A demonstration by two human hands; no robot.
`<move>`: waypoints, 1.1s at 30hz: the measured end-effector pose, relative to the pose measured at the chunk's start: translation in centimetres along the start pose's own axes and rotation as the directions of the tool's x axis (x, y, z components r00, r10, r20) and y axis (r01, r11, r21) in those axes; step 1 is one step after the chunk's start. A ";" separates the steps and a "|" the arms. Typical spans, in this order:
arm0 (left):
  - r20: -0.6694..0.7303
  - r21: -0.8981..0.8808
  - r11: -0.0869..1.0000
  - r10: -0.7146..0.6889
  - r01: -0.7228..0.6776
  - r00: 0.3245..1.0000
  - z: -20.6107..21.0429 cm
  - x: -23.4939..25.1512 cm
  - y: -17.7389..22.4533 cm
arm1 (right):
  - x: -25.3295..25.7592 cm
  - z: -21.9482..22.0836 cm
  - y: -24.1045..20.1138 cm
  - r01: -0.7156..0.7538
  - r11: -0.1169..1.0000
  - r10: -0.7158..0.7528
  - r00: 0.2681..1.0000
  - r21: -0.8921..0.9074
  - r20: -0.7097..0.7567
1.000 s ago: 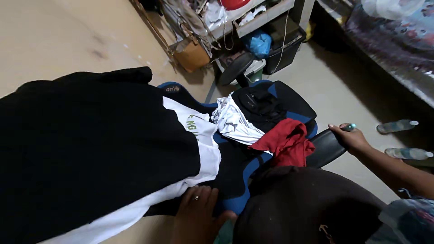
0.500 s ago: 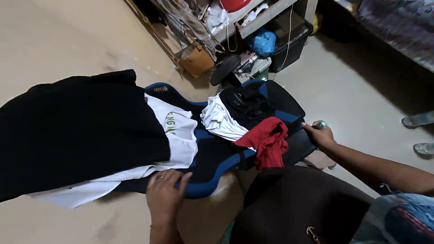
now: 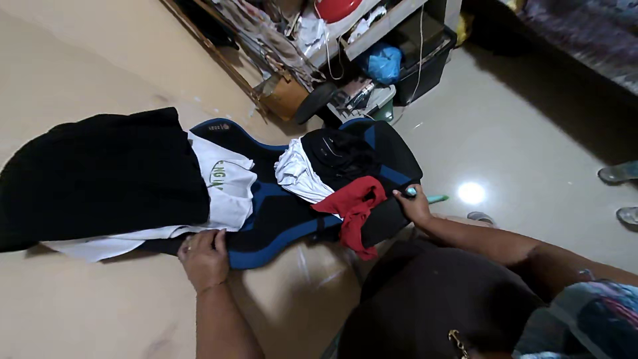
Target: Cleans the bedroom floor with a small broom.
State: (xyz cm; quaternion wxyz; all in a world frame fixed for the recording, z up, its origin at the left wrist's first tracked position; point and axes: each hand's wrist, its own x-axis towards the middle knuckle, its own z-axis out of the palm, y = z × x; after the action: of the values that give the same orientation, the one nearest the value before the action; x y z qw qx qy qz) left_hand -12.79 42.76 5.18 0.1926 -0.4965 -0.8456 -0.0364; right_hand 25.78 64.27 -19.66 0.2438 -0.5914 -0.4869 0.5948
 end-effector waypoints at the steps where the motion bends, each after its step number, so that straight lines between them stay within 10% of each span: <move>1: -0.012 0.023 0.997 -0.072 0.072 0.997 -0.2 0.2 1.0 | 0.2 -0.2 0.0 -0.011 1.000 0.012 0.999 -0.018 0.042; 8: 0.085 -0.203 0.974 -0.082 0.098 0.993 4.0 -4.1 17.0 | 1.9 -6.9 0.5 -0.071 0.989 0.007 0.901 0.132 0.433; 12: 0.116 -0.397 0.918 0.034 0.014 0.993 10.2 -7.7 28.9 | 3.5 -18.0 -0.3 -0.155 0.957 -0.032 0.784 0.245 0.620; 16: 0.306 -0.525 0.816 -0.086 0.243 0.948 12.6 -6.8 37.3 | 6.0 -29.8 -2.1 -0.293 0.943 0.097 0.698 0.160 0.710; 22: 0.613 -0.192 0.876 -0.245 0.442 0.751 15.0 -4.8 41.2 | 10.5 -39.3 -2.2 -0.504 0.807 0.582 0.591 -0.308 0.558; 29: 0.617 -0.018 0.852 -0.403 0.524 0.676 15.6 -5.3 43.8 | 16.3 -46.1 -2.2 -0.507 0.808 0.587 0.656 -0.299 0.475; 33: 0.613 0.069 0.821 -0.483 0.567 0.625 16.5 -4.2 44.6 | 20.9 -47.1 -0.3 -0.491 0.651 0.724 0.630 -0.579 0.279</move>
State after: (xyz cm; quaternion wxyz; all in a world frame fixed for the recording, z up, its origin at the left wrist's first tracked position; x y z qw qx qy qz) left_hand 22.27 65.98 -17.38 -0.1405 -0.2238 -0.9643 0.0145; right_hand 66.25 96.20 -20.98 -0.2538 -0.5920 -0.4179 0.6407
